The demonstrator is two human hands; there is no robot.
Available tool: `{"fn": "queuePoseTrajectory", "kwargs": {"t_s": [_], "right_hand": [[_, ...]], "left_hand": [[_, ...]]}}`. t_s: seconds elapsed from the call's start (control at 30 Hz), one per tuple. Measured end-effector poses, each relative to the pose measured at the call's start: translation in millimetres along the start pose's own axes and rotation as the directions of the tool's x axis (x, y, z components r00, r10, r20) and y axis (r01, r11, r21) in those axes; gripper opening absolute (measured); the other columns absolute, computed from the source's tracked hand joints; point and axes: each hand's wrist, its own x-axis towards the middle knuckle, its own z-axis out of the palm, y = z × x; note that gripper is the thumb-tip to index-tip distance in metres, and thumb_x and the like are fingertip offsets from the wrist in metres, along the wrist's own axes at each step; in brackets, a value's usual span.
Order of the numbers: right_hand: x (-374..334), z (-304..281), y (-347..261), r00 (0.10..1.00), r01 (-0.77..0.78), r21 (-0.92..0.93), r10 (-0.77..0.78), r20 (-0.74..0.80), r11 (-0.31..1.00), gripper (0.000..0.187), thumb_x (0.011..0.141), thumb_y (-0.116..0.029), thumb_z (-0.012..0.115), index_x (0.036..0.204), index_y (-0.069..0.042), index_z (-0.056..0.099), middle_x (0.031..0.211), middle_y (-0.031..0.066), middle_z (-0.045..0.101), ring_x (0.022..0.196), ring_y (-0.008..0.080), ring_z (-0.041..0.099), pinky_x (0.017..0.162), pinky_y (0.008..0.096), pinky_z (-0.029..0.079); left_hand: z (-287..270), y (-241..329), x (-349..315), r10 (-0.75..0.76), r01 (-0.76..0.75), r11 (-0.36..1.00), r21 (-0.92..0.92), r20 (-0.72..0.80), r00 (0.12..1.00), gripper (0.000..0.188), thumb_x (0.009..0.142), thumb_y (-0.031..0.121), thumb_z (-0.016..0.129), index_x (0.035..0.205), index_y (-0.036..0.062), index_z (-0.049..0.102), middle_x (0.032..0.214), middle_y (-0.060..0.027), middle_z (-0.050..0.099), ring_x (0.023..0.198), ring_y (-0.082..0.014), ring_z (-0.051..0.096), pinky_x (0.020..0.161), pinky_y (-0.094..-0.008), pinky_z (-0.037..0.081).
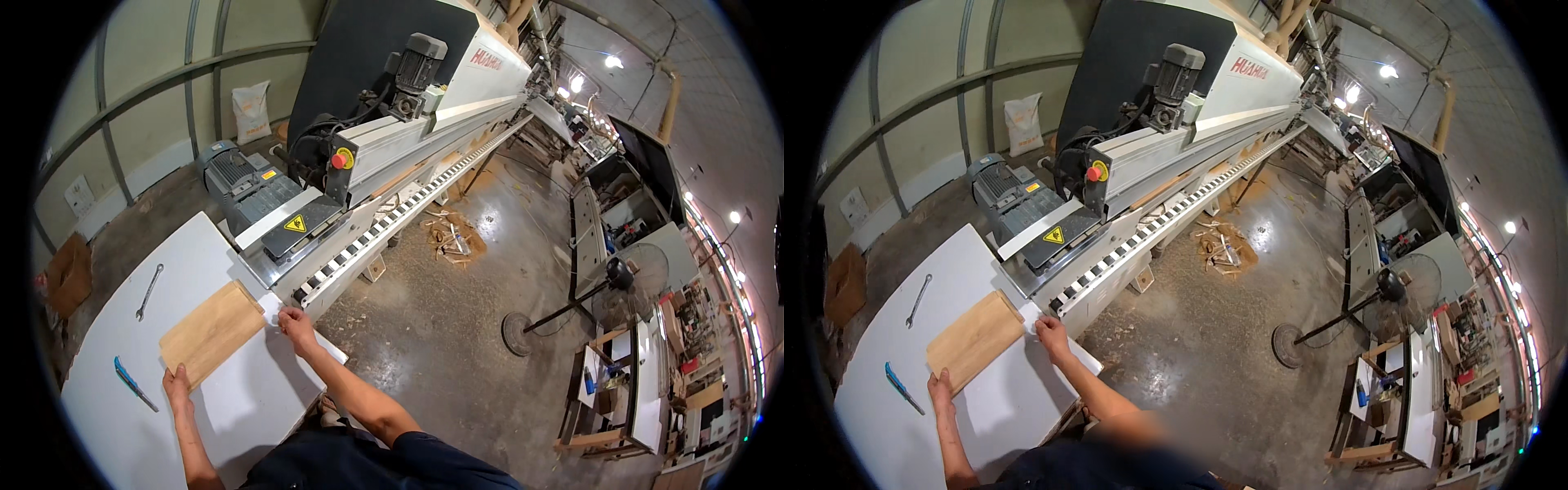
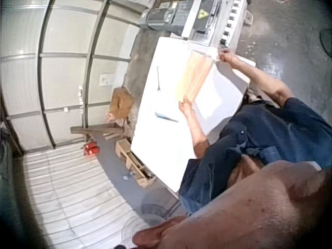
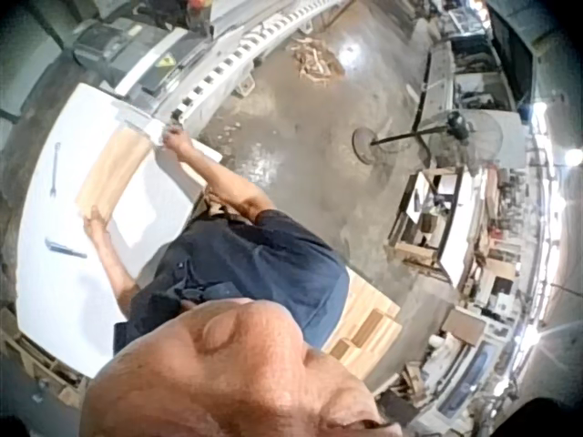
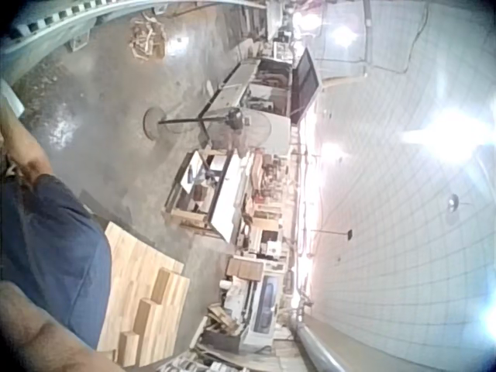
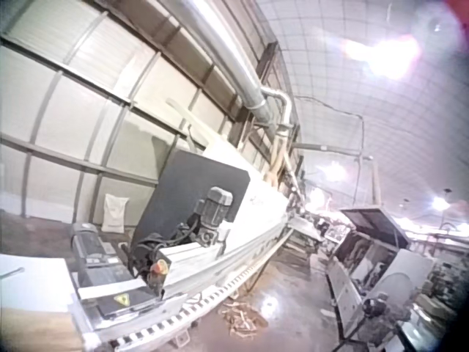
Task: The person picks up a wooden board from a white table and places it onto a larger stack of boards on the floor, then returns to pick up another board and aligns it on the stack.
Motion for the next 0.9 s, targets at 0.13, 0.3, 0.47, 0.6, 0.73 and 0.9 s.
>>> {"fn": "queuePoseTrajectory", "kwargs": {"t_s": [0.13, 0.3, 0.47, 0.6, 0.73, 0.9], "right_hand": [[12.2, 10.9, 19.3, 0.947, 0.244, -0.373, -0.303, -0.109, 0.895, 0.033, 0.083, -0.024, 0.062, 0.103, 0.002, 0.058, 0.093, 0.013, 0.064, 0.086, 0.0229, 0.062, 0.073, 0.034, 0.049], [24.5, 34.2, 3.2, 0.932, 0.296, -0.786, -0.346, 0.111, 0.543, 0.039, 0.08, -0.029, 0.059, 0.101, 0.003, 0.057, 0.098, 0.0271, 0.06, 0.097, 0.0399, 0.056, 0.084, 0.0426, 0.045], [20.8, 59.5, 5.4, 0.921, 0.333, -0.781, -0.361, 0.148, 0.528, 0.028, 0.08, -0.026, 0.054, 0.089, 0.0, 0.059, 0.094, 0.026, 0.06, 0.089, 0.0411, 0.056, 0.078, 0.0452, 0.045], [20.5, 62.0, 4.9, 0.914, 0.307, -0.755, -0.4, 0.065, 0.58, 0.022, 0.079, -0.021, 0.051, 0.082, -0.001, 0.06, 0.084, 0.0234, 0.06, 0.08, 0.0415, 0.057, 0.072, 0.0458, 0.046], [28.6, 46.9, 6.3, 0.878, 0.36, -0.74, -0.475, 0.063, 0.567, 0.02, 0.077, -0.019, 0.051, 0.082, -0.003, 0.061, 0.079, 0.0229, 0.06, 0.077, 0.0412, 0.058, 0.069, 0.0454, 0.046], [2.7, 43.7, 5.6, 0.903, 0.348, -0.736, -0.42, 0.095, 0.58, 0.021, 0.076, -0.02, 0.05, 0.082, -0.005, 0.064, 0.078, 0.0212, 0.06, 0.074, 0.0381, 0.059, 0.064, 0.0433, 0.047]], "left_hand": [[-1.8, -12.3, 15.0, 0.037, -0.054, 0.982, 0.183, 0.095, 0.995, 0.016, 0.085, 0.01, 0.057, 0.096, -0.0003, 0.056, 0.082, -0.0075, 0.06, 0.069, -0.0152, 0.057, 0.062, -0.0275, 0.047], [5.2, -16.9, 29.2, 0.063, -0.021, 0.97, 0.242, -0.167, 0.984, 0.019, 0.081, 0.009, 0.059, 0.095, -0.0044, 0.056, 0.084, -0.0095, 0.06, 0.073, -0.016, 0.057, 0.066, -0.0279, 0.045], [-0.3, -10.6, 27.2, -0.011, 0.012, 0.986, 0.166, -0.008, 1.0, 0.03, 0.079, 0.014, 0.06, 0.101, -0.0062, 0.06, 0.085, -0.0087, 0.063, 0.076, -0.0162, 0.058, 0.07, -0.0293, 0.045], [10.6, 5.1, 17.8, -0.009, 0.014, 0.971, 0.238, -0.021, 1.0, 0.017, 0.08, 0.01, 0.058, 0.086, -0.0058, 0.059, 0.08, -0.0086, 0.062, 0.071, -0.0155, 0.057, 0.065, -0.0281, 0.045], [27.5, 20.7, 11.1, -0.052, 0.06, 0.954, 0.292, -0.037, 0.998, 0.014, 0.08, 0.009, 0.058, 0.082, -0.0052, 0.059, 0.078, -0.0086, 0.062, 0.068, -0.015, 0.058, 0.061, -0.0275, 0.045], [0.7, -7.6, -2.0, -0.065, 0.063, 0.992, 0.111, 0.015, 0.998, 0.016, 0.08, 0.009, 0.058, 0.087, -0.0061, 0.061, 0.081, -0.0081, 0.063, 0.07, -0.0151, 0.058, 0.064, -0.029, 0.046]]}}
